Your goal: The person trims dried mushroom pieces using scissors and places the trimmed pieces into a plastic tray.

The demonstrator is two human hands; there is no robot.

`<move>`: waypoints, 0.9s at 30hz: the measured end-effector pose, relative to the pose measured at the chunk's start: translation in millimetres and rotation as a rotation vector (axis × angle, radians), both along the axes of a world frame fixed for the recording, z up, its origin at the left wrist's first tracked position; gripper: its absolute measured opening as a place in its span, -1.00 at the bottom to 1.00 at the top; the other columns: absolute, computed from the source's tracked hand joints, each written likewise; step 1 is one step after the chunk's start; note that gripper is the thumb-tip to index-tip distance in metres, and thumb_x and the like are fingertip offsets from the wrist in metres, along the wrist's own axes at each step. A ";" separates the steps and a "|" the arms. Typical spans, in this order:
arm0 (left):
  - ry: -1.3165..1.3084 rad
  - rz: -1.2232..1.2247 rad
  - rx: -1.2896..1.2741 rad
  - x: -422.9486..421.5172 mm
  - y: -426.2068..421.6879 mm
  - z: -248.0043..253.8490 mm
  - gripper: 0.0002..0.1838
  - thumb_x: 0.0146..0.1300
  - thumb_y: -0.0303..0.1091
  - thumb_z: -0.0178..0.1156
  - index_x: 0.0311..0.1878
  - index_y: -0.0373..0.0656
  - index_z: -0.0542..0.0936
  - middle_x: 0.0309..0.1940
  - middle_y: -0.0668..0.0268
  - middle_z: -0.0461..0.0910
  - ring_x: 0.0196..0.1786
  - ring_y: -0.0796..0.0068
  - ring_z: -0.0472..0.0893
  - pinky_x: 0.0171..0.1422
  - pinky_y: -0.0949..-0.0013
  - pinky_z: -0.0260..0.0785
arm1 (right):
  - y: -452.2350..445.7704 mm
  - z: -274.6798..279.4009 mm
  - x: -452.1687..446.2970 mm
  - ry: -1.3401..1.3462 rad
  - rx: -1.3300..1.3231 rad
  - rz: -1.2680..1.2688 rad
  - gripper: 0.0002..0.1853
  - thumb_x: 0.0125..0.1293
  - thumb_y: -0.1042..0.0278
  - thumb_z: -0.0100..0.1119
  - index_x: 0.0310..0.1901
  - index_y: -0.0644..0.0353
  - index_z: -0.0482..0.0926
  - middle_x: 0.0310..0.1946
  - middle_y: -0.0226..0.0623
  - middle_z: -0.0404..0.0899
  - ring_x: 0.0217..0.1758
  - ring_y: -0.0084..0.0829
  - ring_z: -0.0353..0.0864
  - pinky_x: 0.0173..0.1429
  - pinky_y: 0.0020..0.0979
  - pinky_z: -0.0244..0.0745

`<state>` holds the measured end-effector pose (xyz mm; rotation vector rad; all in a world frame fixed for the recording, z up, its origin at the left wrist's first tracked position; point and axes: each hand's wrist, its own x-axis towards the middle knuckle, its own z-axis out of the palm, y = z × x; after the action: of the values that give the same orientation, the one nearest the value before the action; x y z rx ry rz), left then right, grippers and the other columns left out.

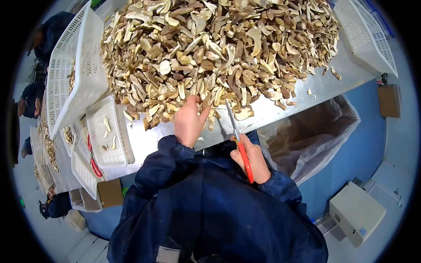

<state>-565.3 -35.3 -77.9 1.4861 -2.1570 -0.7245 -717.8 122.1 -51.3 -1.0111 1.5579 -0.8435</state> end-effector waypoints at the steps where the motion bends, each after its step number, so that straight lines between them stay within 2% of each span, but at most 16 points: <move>1: -0.057 0.005 0.023 -1.6 -0.5 1.6 -0.71 0.13 -0.26 0.33 -0.18 -0.19 0.50 -0.39 0.09 0.64 -0.33 0.00 0.63 -0.31 0.10 0.45 | 0.1 0.2 -1.2 0.001 0.001 -0.005 -0.18 0.24 -0.41 0.02 0.09 0.36 0.41 -0.35 -0.25 0.44 -0.31 -0.47 0.50 -0.17 -0.37 0.60; 3: -0.073 -0.048 0.055 3.3 -3.2 3.3 -0.77 0.13 -0.30 0.31 -0.25 -0.21 0.51 -0.37 0.08 0.64 -0.31 0.00 0.63 -0.26 0.10 0.46 | 1.1 -0.3 -1.1 -0.001 0.007 -0.011 -0.19 0.24 -0.40 0.03 0.10 0.36 0.41 -0.35 -0.26 0.44 -0.32 -0.47 0.50 -0.17 -0.37 0.61; 5: -0.036 -0.119 0.035 13.8 -5.7 0.2 -0.79 0.14 -0.32 0.28 -0.28 -0.23 0.51 -0.35 0.06 0.64 -0.30 -0.01 0.61 -0.25 0.11 0.45 | -0.8 -1.3 1.8 0.014 -0.058 -0.014 -0.36 0.30 -0.20 0.09 0.07 0.31 0.43 -0.52 -0.20 0.39 -0.45 -0.32 0.47 -0.27 -0.36 0.42; 6: -0.011 -0.132 0.052 18.2 -7.5 -1.3 -0.81 0.16 -0.32 0.25 -0.29 -0.24 0.52 -0.37 0.11 0.64 -0.34 0.03 0.61 -0.27 0.12 0.44 | -2.3 -2.0 3.0 0.022 -0.093 -0.016 -0.44 0.33 -0.11 0.13 0.06 0.29 0.44 -0.60 -0.17 0.37 -0.52 -0.24 0.45 -0.32 -0.35 0.33; 8: 0.041 -0.160 0.087 25.5 -11.4 -3.2 -0.83 0.21 -0.33 0.20 -0.29 -0.25 0.54 -0.42 0.21 0.64 -0.41 0.12 0.61 -0.32 0.15 0.40 | -4.9 -2.7 3.5 0.034 -0.098 -0.002 -0.45 0.32 -0.07 0.15 0.06 0.30 0.44 -0.61 -0.18 0.36 -0.53 -0.24 0.44 -0.33 -0.35 0.33; 11: 0.729 -0.072 0.851 37.1 -18.9 5.8 -0.84 0.27 -0.33 0.13 -0.27 -0.24 0.56 -0.55 0.44 0.50 -0.55 0.46 0.45 -0.47 0.36 0.25 | -7.2 -3.6 4.6 0.038 -0.127 -0.014 -0.46 0.32 -0.04 0.17 0.07 0.32 0.44 -0.61 -0.17 0.37 -0.54 -0.25 0.44 -0.33 -0.34 0.34; 12: 0.833 -0.094 1.199 51.3 -27.2 11.0 -0.77 0.30 -0.27 0.11 -0.15 -0.25 0.54 -0.57 0.56 0.30 -0.56 0.73 0.22 -0.54 0.58 -0.01 | -7.8 -4.0 5.3 0.036 -0.141 -0.022 -0.46 0.31 -0.02 0.18 0.07 0.32 0.44 -0.61 -0.17 0.38 -0.54 -0.26 0.44 -0.32 -0.34 0.34; 15: 1.159 -0.203 1.374 62.0 -29.4 6.6 -0.78 0.30 -0.25 0.09 -0.18 -0.22 0.49 -0.52 0.51 0.25 -0.56 0.73 0.18 -0.56 0.61 -0.06 | -9.7 -3.5 5.4 0.035 -0.105 -0.019 -0.47 0.31 0.00 0.19 0.08 0.32 0.44 -0.60 -0.16 0.40 -0.53 -0.30 0.44 -0.30 -0.35 0.36; 16: 1.306 -0.331 1.390 59.0 -29.2 4.1 -0.80 0.31 -0.22 0.08 -0.23 -0.15 0.41 -0.41 0.45 0.26 -0.47 0.72 0.22 -0.51 0.63 0.00 | -9.8 -4.8 5.4 0.033 -0.105 -0.019 -0.47 0.31 0.01 0.20 0.08 0.32 0.44 -0.59 -0.16 0.41 -0.53 -0.31 0.45 -0.30 -0.36 0.37; 19: 1.471 -0.267 1.452 57.9 -25.9 6.9 -0.78 0.33 -0.18 0.07 -0.27 -0.11 0.35 -0.36 0.42 0.22 -0.39 0.69 0.22 -0.43 0.64 0.06 | -7.9 -8.5 4.4 0.039 -0.100 -0.027 -0.48 0.30 0.02 0.21 0.08 0.32 0.44 -0.59 -0.18 0.41 -0.52 -0.34 0.44 -0.30 -0.37 0.37; 20: 1.612 -0.217 1.627 60.5 -27.0 0.4 -0.78 0.37 -0.17 0.03 -0.29 -0.08 0.31 -0.37 0.44 0.20 -0.33 0.66 0.22 -0.38 0.63 0.09 | -7.6 -8.5 3.8 0.048 -0.098 -0.031 -0.48 0.30 0.02 0.22 0.07 0.31 0.45 -0.60 -0.20 0.41 -0.53 -0.36 0.43 -0.31 -0.38 0.36; 23: 1.716 -0.273 1.670 64.9 -27.0 -16.6 -0.74 0.40 -0.12 -0.03 -0.31 -0.08 0.30 -0.40 0.44 0.18 -0.37 0.62 0.21 -0.40 0.61 0.09 | -6.6 -9.4 3.2 0.065 -0.106 -0.061 -0.50 0.28 0.04 0.25 0.05 0.29 0.46 -0.62 -0.27 0.39 -0.56 -0.41 0.40 -0.35 -0.41 0.33; 24: 1.660 -0.260 1.664 65.2 -28.8 -15.1 -0.78 0.39 -0.17 -0.04 -0.28 -0.12 0.34 -0.44 0.47 0.25 -0.40 0.64 0.24 -0.44 0.62 0.04 | -5.4 -9.5 2.1 0.070 -0.104 -0.076 -0.51 0.27 0.06 0.26 0.04 0.29 0.47 -0.63 -0.29 0.38 -0.57 -0.43 0.39 -0.37 -0.42 0.32; 27: 1.293 -0.104 1.337 69.6 -16.8 4.1 -0.78 0.36 -0.22 -0.03 -0.14 -0.19 0.40 -0.50 0.45 0.30 -0.44 0.66 0.23 -0.43 0.59 0.05 | -8.6 7.5 1.0 0.191 -0.101 -0.103 -0.56 0.24 0.13 0.32 0.01 0.28 0.49 -0.65 -0.37 0.34 -0.58 -0.51 0.33 -0.41 -0.46 0.27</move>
<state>-495.7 -52.1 -73.8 0.7126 -0.6022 -2.4916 -716.8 113.4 -43.8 -1.1182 1.7563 -0.9261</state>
